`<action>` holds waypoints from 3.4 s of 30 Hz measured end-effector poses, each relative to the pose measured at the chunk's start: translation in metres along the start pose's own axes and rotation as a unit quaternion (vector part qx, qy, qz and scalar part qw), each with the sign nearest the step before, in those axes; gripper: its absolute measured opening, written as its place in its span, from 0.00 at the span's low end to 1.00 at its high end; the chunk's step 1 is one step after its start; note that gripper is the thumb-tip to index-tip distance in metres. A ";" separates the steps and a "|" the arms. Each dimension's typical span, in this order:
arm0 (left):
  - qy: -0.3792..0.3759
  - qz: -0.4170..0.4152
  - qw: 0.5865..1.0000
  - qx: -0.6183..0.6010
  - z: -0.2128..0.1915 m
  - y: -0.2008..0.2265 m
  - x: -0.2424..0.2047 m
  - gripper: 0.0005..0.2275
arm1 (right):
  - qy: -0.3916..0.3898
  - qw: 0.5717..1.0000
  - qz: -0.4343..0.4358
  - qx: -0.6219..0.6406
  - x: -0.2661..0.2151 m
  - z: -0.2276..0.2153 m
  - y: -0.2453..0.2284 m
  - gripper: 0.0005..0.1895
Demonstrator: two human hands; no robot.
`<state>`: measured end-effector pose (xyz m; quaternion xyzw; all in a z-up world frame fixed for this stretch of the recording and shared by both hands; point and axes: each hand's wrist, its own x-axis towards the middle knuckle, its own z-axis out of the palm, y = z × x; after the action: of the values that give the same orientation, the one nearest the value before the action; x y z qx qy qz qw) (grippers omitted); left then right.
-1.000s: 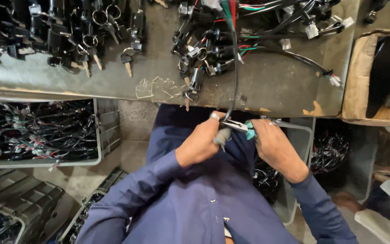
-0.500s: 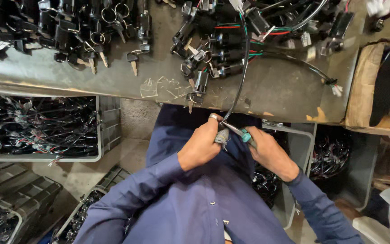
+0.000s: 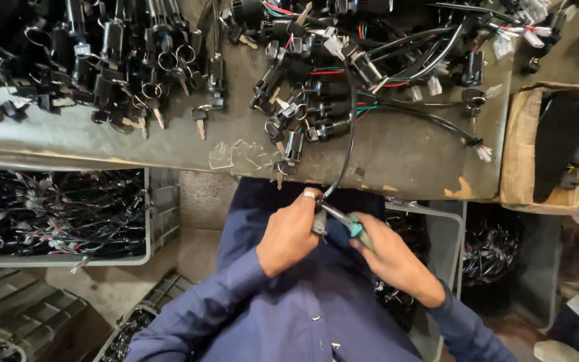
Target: The person repeatedly strips the outer insulation from black wires using pliers. They pick up each wire from a pile on the table, strip a short length of insulation, and place the wire back on the table. The process is repeated for multiple wires throughout the clip.
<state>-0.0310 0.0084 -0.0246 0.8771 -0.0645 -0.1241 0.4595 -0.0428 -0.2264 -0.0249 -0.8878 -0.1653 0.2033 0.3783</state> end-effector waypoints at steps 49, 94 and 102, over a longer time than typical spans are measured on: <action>0.066 0.442 0.823 0.350 -0.083 0.056 0.205 0.16 | 0.300 0.903 -0.055 -0.302 0.044 -0.063 0.000 0.21; -0.109 0.111 0.908 -0.389 0.002 0.037 0.034 0.09 | 0.106 0.845 -0.086 0.518 0.029 -0.046 -0.023 0.21; -0.081 0.131 0.900 -0.408 -0.013 0.024 0.038 0.22 | 0.160 0.887 -0.027 0.432 0.023 -0.052 -0.015 0.12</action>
<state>0.0088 -0.0040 -0.0038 0.5835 -0.1601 -0.1490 0.7821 0.0005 -0.2380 0.0138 -0.6524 -0.0222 0.0994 0.7510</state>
